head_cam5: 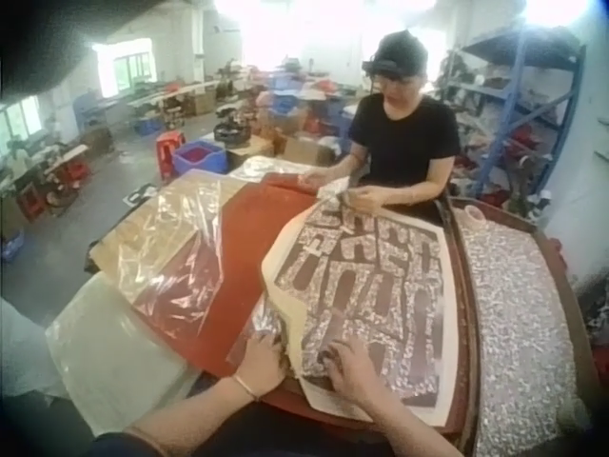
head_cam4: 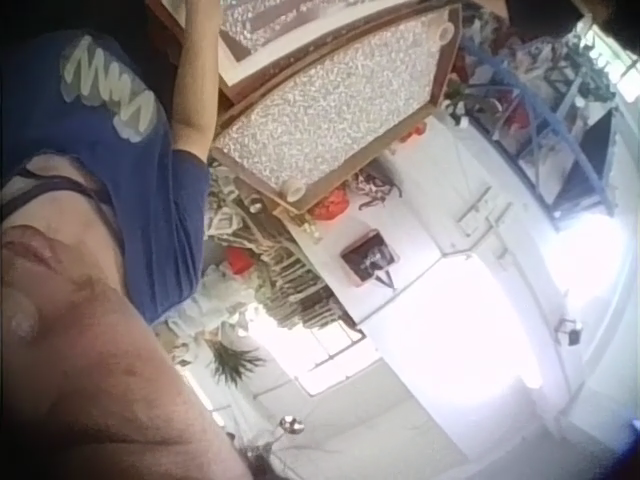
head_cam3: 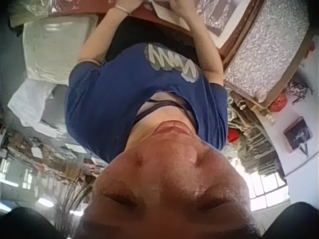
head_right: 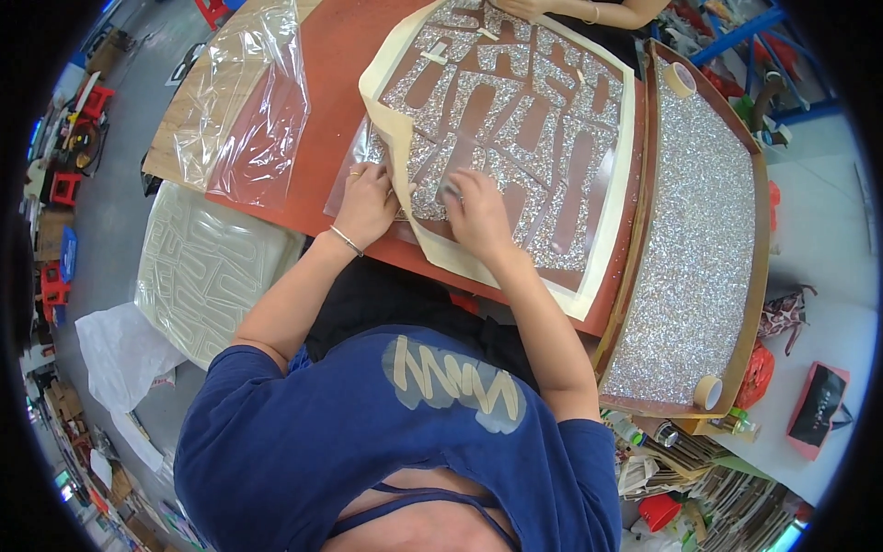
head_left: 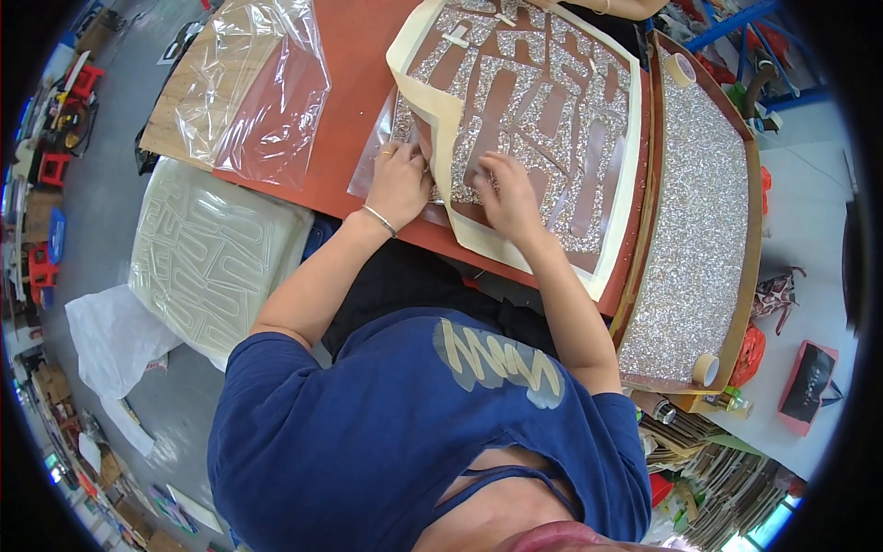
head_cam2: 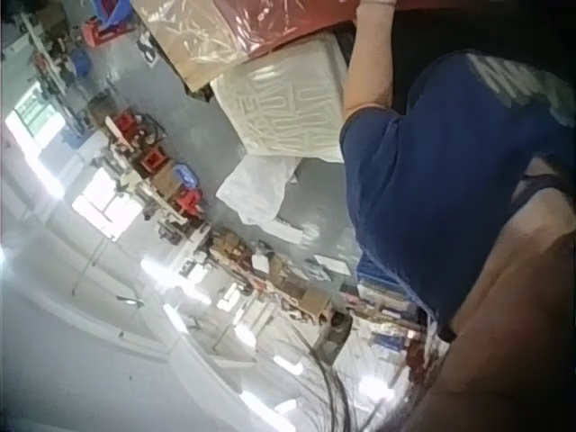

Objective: The person is applying glittered sheets onto pre-cut brown material pieces using adhesive tape to secure them.

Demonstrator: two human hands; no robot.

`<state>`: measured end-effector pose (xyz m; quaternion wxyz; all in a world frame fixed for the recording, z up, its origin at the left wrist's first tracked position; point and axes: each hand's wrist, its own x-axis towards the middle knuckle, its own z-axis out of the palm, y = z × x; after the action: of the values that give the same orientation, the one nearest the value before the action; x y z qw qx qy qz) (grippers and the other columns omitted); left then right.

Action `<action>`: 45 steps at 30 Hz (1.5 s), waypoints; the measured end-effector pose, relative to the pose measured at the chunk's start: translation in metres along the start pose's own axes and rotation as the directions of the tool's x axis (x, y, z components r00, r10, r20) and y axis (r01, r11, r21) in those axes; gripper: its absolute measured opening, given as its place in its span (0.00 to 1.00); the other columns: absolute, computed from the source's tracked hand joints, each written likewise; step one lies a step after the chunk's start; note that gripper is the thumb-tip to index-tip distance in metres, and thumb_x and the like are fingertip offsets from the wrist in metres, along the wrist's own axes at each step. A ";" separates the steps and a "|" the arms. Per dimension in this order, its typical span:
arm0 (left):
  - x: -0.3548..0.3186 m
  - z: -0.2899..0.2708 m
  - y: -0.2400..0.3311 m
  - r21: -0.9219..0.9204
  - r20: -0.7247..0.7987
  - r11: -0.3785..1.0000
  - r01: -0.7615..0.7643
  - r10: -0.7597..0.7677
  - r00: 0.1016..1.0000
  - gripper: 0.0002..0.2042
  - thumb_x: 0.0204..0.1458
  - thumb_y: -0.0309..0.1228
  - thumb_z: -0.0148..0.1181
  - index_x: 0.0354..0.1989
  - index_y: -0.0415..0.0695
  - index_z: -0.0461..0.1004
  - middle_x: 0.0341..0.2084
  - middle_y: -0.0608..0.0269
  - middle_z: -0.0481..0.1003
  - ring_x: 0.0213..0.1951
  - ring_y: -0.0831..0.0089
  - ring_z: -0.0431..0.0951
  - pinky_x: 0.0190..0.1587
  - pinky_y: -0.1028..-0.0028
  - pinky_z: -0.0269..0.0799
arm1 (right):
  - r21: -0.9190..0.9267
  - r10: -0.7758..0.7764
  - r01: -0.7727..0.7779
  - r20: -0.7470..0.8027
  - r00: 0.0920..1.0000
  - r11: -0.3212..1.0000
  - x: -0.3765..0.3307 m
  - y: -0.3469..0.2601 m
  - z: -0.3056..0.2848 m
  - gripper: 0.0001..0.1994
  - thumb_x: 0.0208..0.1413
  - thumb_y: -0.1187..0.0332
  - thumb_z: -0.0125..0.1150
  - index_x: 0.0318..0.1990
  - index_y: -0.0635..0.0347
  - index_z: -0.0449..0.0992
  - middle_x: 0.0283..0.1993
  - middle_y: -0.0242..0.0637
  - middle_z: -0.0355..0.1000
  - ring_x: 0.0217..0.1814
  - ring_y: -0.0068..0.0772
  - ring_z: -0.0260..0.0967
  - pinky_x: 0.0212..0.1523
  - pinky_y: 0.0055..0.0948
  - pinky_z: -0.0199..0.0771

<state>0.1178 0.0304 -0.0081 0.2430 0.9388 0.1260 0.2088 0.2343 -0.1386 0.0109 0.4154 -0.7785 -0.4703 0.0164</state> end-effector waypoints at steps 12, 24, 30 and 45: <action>0.000 0.016 0.015 -0.267 -0.072 0.963 0.037 -0.058 0.996 0.13 0.51 0.21 0.47 0.46 0.33 0.66 0.43 0.45 0.68 0.49 0.48 0.66 0.51 0.60 0.65 | -0.420 -0.453 0.467 0.140 0.880 0.778 0.036 0.014 0.037 0.16 0.47 0.65 0.57 0.42 0.65 0.68 0.38 0.43 0.69 0.44 0.42 0.68 0.46 0.38 0.68; 0.039 0.033 -0.018 0.066 0.111 0.991 -0.117 0.110 0.988 0.27 0.37 0.32 0.65 0.49 0.40 0.67 0.38 0.45 0.69 0.39 0.49 0.70 0.43 0.59 0.70 | -0.433 -0.197 0.228 0.116 0.974 0.872 0.017 0.011 -0.006 0.18 0.46 0.69 0.62 0.45 0.65 0.71 0.52 0.47 0.68 0.55 0.46 0.65 0.53 0.38 0.67; 0.028 0.027 -0.003 0.094 0.097 0.994 -0.051 0.042 0.994 0.31 0.32 0.32 0.69 0.50 0.41 0.66 0.36 0.46 0.69 0.38 0.48 0.71 0.40 0.59 0.70 | -0.414 -0.260 0.372 0.301 0.917 0.831 0.000 0.030 -0.011 0.12 0.53 0.67 0.58 0.41 0.64 0.75 0.48 0.42 0.71 0.54 0.43 0.67 0.51 0.35 0.70; 0.003 0.031 0.014 -0.074 -0.176 0.997 -0.020 0.006 0.984 0.19 0.43 0.27 0.61 0.46 0.39 0.68 0.38 0.47 0.70 0.42 0.48 0.70 0.44 0.58 0.67 | -0.643 0.059 0.366 0.540 0.840 0.673 0.022 -0.009 0.006 0.06 0.43 0.74 0.56 0.28 0.65 0.79 0.35 0.46 0.72 0.41 0.41 0.72 0.38 0.34 0.77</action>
<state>0.1369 0.0068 -0.0245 0.2649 0.9077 0.1329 0.2972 0.2379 -0.1162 0.0206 -0.0692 -0.7986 -0.5978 0.0016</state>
